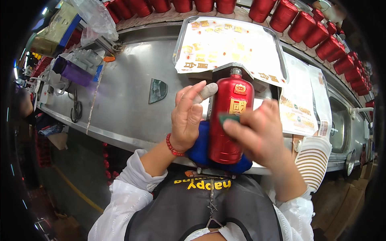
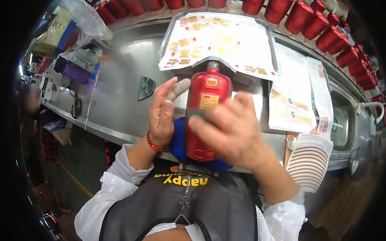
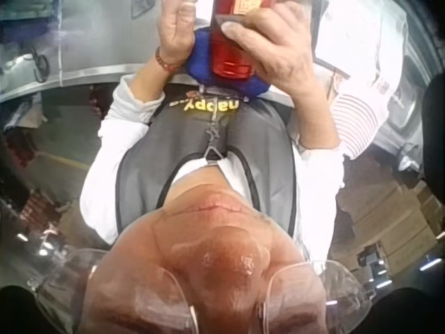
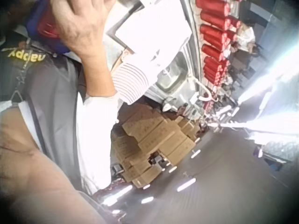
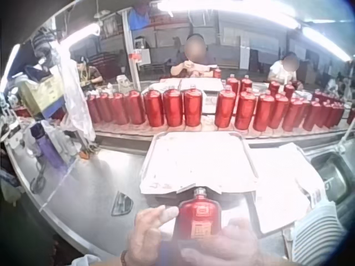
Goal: The person applies a printed label to a red cylindrical container, smoothing it with a green card and a small wooden stick. They repeat this process on several containers, placing each finished unit into a tray.
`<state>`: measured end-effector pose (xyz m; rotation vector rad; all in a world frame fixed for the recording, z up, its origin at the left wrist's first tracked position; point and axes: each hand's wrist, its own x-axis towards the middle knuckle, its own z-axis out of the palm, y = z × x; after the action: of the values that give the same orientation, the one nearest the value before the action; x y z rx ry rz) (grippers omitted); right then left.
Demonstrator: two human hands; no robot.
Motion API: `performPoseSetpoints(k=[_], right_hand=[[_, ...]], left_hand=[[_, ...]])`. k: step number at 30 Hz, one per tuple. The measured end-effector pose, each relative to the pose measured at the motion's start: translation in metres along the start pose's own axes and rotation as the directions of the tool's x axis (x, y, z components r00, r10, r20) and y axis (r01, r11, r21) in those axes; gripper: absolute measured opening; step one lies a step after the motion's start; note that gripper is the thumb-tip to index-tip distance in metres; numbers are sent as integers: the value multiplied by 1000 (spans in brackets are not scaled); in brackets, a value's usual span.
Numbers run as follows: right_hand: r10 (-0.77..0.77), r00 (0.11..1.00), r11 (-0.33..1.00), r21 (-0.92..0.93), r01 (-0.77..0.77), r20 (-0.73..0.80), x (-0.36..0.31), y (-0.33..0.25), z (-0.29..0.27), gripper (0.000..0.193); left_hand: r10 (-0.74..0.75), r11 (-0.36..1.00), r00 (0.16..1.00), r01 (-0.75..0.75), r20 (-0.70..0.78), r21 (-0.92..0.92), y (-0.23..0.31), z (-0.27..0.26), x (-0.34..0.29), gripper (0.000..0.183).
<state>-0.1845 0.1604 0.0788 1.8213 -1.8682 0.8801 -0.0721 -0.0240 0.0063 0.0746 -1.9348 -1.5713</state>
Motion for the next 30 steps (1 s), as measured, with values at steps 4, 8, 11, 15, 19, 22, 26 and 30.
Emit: performPoseSetpoints(k=[4, 8, 11, 15, 19, 22, 26, 30], right_hand=[[803, 595, 449, 626, -638, 30, -18, -25, 9, 18], [865, 497, 401, 683, -611, -64, -27, -8, 30, 20], [909, 415, 302, 730, -613, -28, -34, -1, 37, 22], [899, 438, 299, 731, -613, 0, -47, 8, 43, 21], [897, 442, 307, 748, -589, -20, -46, 9, 44, 23], [893, 450, 312, 744, -591, -18, -46, 8, 44, 23], [855, 515, 415, 674, -611, -60, -47, 15, 39, 24], [710, 675, 672, 476, -567, -199, -29, 17, 19, 19]], left_hand=[[-51, 998, 998, 52, 33, -34, 12, 17, 14, 63], [-190, 975, 974, 202, 128, -89, 9, 31, 21, 65], [-268, 915, 952, 299, 148, -271, 8, 33, 20, 63], [-253, 876, 949, 308, 190, -370, 16, 32, 25, 64], [177, 978, 945, -199, 274, 56, 2, 14, 36, 68], [300, 763, 795, -531, 527, 368, 17, 1, 46, 71], [325, 578, 666, -702, 672, 416, 30, -4, 32, 67], [307, 695, 793, -564, 526, 445, 32, -1, -22, 79]])
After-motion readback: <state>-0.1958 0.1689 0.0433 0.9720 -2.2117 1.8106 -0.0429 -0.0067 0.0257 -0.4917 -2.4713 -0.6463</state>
